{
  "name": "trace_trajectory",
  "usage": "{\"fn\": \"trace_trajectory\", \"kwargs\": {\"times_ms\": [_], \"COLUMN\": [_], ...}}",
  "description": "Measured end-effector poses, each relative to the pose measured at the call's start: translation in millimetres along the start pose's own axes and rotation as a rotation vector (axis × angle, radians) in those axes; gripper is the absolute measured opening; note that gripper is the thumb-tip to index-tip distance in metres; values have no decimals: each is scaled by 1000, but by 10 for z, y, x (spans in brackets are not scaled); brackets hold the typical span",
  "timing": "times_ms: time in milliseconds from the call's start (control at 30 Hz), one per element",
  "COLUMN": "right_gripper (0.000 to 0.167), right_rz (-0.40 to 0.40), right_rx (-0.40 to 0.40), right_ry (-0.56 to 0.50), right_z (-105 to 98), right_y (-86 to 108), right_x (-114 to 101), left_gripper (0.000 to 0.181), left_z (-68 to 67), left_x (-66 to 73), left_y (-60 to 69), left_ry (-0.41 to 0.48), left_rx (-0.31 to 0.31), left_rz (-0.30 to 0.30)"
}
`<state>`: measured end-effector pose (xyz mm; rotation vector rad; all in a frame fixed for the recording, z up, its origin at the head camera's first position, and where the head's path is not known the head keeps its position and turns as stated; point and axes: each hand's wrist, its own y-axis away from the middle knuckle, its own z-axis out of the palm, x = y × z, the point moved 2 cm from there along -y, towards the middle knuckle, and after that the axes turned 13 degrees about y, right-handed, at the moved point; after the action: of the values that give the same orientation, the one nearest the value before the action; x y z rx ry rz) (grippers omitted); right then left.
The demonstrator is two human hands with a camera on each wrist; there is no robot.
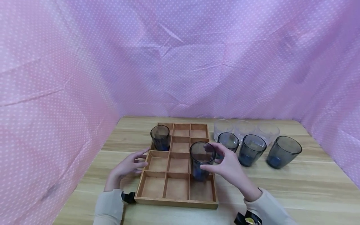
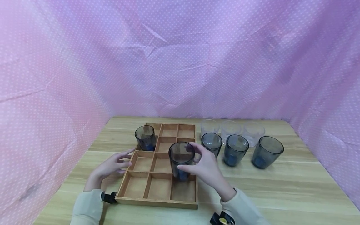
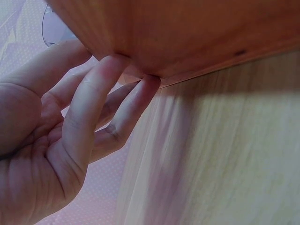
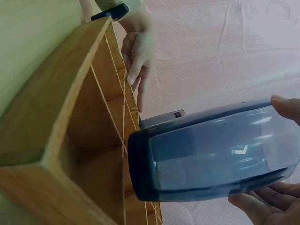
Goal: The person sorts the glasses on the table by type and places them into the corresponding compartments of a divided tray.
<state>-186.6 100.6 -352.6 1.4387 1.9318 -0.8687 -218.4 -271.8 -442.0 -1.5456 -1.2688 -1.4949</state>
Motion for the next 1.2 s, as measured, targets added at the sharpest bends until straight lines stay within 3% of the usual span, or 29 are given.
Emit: {"fn": "trace_trajectory", "kwargs": {"times_ms": [467, 633, 967, 1200], "right_gripper": [72, 72, 79, 81], "right_rz": [0, 18, 97, 124], "right_rx": [25, 25, 82, 73], "right_ry": [-18, -74, 40, 32], "right_z": [216, 298, 392, 453], "right_y": [-517, -684, -940, -1088], "right_x": [-120, -151, -182, -118], "left_gripper": [69, 70, 71, 70], "left_z": [1, 0, -17, -10], "left_x": [25, 19, 11, 13], "left_y": [0, -15, -21, -15], "left_ry": [8, 7, 6, 2], "left_rx": [-2, -8, -8, -5], "left_rz": [11, 12, 18, 11]}}
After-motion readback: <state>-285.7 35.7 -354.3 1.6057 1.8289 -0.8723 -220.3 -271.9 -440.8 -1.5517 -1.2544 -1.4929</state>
